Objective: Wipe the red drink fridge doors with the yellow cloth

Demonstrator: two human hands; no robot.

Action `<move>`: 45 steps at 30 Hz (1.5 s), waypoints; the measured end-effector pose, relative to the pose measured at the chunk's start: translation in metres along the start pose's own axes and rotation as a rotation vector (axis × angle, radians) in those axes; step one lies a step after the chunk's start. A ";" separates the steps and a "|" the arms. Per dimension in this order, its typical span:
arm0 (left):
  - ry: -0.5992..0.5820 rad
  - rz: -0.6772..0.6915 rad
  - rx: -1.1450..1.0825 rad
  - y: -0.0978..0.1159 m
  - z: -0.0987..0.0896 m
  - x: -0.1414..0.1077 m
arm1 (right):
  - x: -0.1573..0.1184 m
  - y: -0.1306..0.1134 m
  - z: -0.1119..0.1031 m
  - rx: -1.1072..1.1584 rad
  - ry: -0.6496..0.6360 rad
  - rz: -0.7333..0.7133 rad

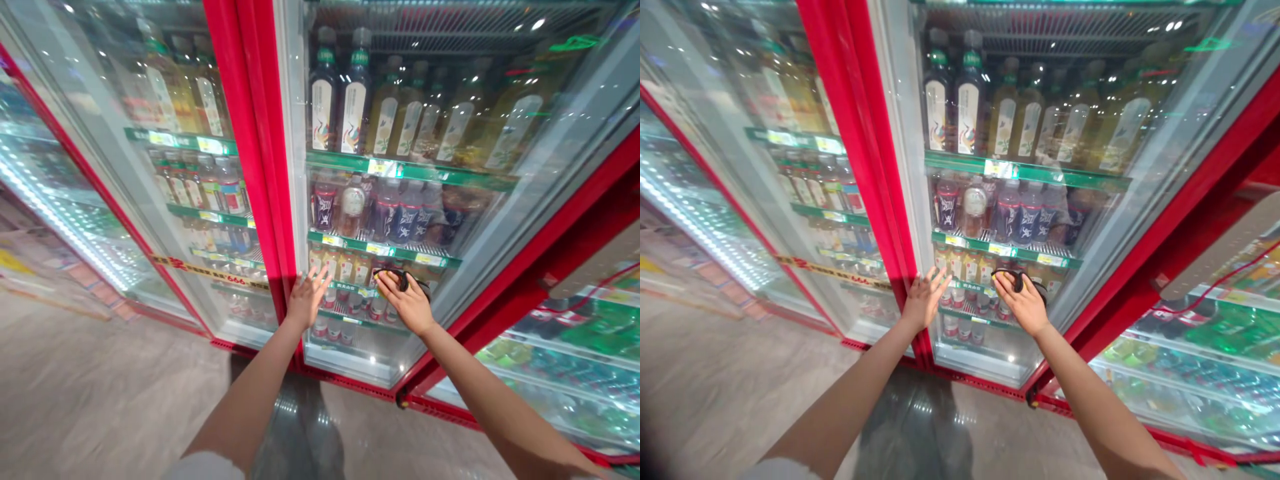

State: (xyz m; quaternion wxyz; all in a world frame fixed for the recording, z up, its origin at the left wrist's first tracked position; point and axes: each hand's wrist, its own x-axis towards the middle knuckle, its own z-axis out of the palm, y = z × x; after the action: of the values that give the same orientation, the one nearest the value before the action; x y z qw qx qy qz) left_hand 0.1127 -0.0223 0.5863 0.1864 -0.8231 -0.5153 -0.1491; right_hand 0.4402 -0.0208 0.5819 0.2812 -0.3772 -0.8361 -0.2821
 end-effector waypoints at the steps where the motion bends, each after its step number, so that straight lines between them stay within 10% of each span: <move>1: -0.004 0.002 0.000 -0.002 0.000 0.000 | 0.013 -0.008 0.003 -0.006 0.017 0.033; 10: 0.021 -0.044 0.007 -0.024 0.001 -0.012 | 0.037 -0.028 0.018 0.101 -0.133 -0.216; 17: 0.062 -0.071 0.009 -0.056 -0.009 -0.020 | 0.094 -0.073 0.035 0.001 -0.042 -0.019; 24: 0.011 -0.043 0.039 -0.072 -0.013 -0.036 | 0.093 -0.087 0.062 0.107 -0.133 -0.250; 31: 0.016 0.053 0.015 -0.096 -0.026 -0.045 | 0.117 -0.125 0.081 0.053 -0.030 -0.022; 37: 0.007 0.092 -0.034 -0.109 -0.022 -0.051 | 0.104 -0.137 0.097 0.084 -0.068 -0.230; 45: 0.023 0.070 -0.084 -0.108 -0.007 -0.052 | 0.117 -0.146 0.096 0.041 -0.040 -0.047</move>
State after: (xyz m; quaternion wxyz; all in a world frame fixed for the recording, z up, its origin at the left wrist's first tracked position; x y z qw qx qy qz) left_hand -0.0069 -0.0234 0.5864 0.1626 -0.8459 -0.4773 -0.1736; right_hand 0.2347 0.0188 0.5583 0.2652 -0.3572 -0.8558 -0.2640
